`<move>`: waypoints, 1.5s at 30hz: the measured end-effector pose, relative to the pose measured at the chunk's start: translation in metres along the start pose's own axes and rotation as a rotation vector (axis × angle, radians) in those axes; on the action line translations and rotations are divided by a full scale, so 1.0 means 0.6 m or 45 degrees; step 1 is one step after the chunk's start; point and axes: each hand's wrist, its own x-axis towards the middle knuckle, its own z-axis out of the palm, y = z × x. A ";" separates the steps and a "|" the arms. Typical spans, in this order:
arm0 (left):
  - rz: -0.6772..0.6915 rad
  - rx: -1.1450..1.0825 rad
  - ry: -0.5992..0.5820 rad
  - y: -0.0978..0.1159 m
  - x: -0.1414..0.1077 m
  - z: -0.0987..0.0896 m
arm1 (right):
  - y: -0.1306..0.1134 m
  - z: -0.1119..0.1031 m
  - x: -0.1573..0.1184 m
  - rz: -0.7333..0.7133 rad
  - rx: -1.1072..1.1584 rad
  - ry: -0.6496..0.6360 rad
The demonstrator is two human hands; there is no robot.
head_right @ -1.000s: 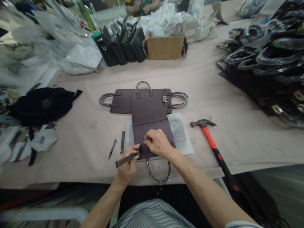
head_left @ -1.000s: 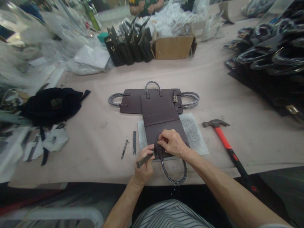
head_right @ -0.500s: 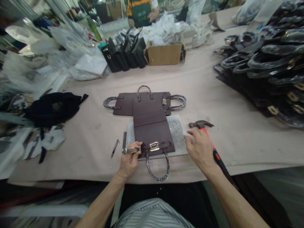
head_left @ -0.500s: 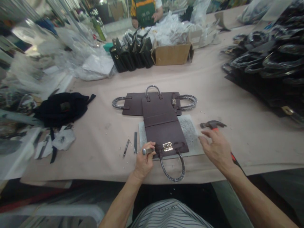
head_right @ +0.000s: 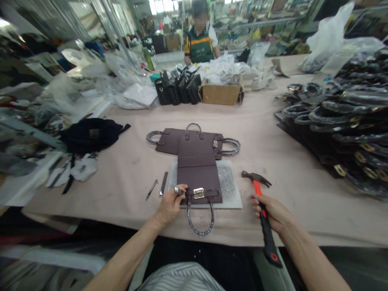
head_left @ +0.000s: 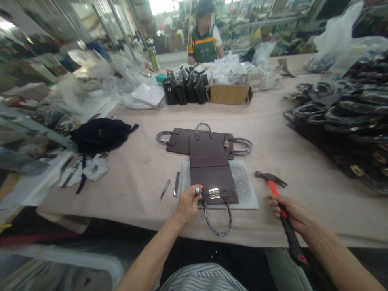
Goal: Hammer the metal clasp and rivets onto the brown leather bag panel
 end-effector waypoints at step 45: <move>-0.002 0.033 -0.030 -0.010 -0.006 0.001 | -0.010 0.005 -0.004 -0.608 -1.443 0.299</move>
